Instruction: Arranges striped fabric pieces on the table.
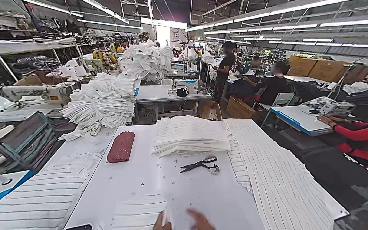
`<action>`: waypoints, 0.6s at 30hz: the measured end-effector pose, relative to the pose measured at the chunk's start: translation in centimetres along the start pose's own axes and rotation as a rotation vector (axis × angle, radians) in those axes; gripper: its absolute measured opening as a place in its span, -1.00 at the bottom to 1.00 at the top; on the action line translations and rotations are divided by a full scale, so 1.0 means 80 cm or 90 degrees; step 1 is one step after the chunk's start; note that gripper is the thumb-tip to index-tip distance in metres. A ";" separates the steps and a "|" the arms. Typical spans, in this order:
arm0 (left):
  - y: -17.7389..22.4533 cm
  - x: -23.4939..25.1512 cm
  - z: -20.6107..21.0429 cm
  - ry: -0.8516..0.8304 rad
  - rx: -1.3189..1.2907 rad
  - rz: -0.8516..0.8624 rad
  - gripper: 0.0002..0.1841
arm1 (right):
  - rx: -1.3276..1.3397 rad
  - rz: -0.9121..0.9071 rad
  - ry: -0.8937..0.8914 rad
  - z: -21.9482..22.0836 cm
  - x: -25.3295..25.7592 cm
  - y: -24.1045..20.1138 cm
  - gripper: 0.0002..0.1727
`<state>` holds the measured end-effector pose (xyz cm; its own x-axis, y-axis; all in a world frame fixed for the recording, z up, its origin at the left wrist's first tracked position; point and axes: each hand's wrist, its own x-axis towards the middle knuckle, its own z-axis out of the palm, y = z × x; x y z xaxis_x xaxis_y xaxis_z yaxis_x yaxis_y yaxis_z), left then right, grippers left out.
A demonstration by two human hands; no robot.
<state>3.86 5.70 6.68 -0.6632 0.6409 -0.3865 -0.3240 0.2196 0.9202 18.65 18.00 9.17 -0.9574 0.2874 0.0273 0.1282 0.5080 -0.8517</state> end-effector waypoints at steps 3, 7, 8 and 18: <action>0.064 -0.054 0.018 -0.415 -0.083 0.099 -0.54 | -0.025 -0.095 0.177 -0.043 0.008 0.026 -0.39; 0.156 -0.092 -0.014 -0.601 -0.085 0.328 -0.61 | 0.069 -0.086 0.168 -0.102 -0.012 0.030 -0.70; 0.162 -0.092 -0.028 -0.520 -0.034 0.393 -0.66 | 0.032 -0.066 0.223 -0.127 -0.023 0.019 -0.68; 0.078 -0.049 -0.091 0.125 0.449 0.540 -0.82 | -0.132 -0.268 0.648 -0.263 -0.094 -0.128 -0.81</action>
<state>-0.50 -0.81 13.48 -0.6031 0.6678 0.4362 0.6966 0.1745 0.6959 30.00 27.71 28.66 -0.2891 0.5430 0.7884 -0.0242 0.8192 -0.5730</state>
